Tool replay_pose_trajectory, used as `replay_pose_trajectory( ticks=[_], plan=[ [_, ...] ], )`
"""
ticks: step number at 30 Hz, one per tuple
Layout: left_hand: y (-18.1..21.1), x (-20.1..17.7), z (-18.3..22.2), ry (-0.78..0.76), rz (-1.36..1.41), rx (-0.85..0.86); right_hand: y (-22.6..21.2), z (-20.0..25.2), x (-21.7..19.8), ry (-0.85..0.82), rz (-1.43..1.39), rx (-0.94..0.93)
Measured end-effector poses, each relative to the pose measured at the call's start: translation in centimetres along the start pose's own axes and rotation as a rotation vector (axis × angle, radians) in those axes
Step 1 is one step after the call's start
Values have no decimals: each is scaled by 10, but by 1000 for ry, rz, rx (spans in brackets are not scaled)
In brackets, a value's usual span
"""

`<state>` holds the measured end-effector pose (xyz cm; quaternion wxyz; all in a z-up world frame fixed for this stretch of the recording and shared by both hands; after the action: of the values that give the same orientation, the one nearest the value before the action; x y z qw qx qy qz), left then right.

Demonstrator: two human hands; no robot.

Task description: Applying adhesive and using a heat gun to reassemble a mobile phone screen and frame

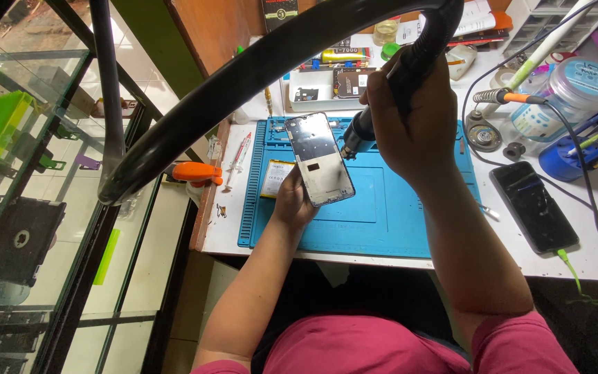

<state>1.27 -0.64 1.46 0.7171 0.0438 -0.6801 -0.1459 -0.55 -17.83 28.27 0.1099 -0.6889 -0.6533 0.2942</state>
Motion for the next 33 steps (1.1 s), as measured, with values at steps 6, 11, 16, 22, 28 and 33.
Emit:
replay_pose_trajectory(
  ticks=[6,11,16,22,28,33],
  plan=[
    [1,-7,-3,2,4,12,4,-2,2,16,-9,-4],
    [0,-11,-5,-18,19,-10,0,0,2,3,-34,31],
    [1,-7,-4,-81,95,-28,-6,8,-5,-49,23,49],
    [0,3,0,5,33,-10,-13,13,-8,-21,15,154],
    [1,0,-1,-40,68,-27,-20,17,-9,-8,9,176],
    [6,-23,-4,-298,-508,173,-16,17,-11,-31,32,121]
  ],
)
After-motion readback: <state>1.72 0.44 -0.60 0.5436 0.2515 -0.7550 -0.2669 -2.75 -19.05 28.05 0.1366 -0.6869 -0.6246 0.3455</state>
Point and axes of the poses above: each hand's wrist, its own z-axis away from the middle knuckle, its own x-axis out of the palm, y = z × x, the point moved 2 cm from there along -z, towards the middle knuckle, and after that the axes turned 2 degrees about -z, right-handed, at the moved point
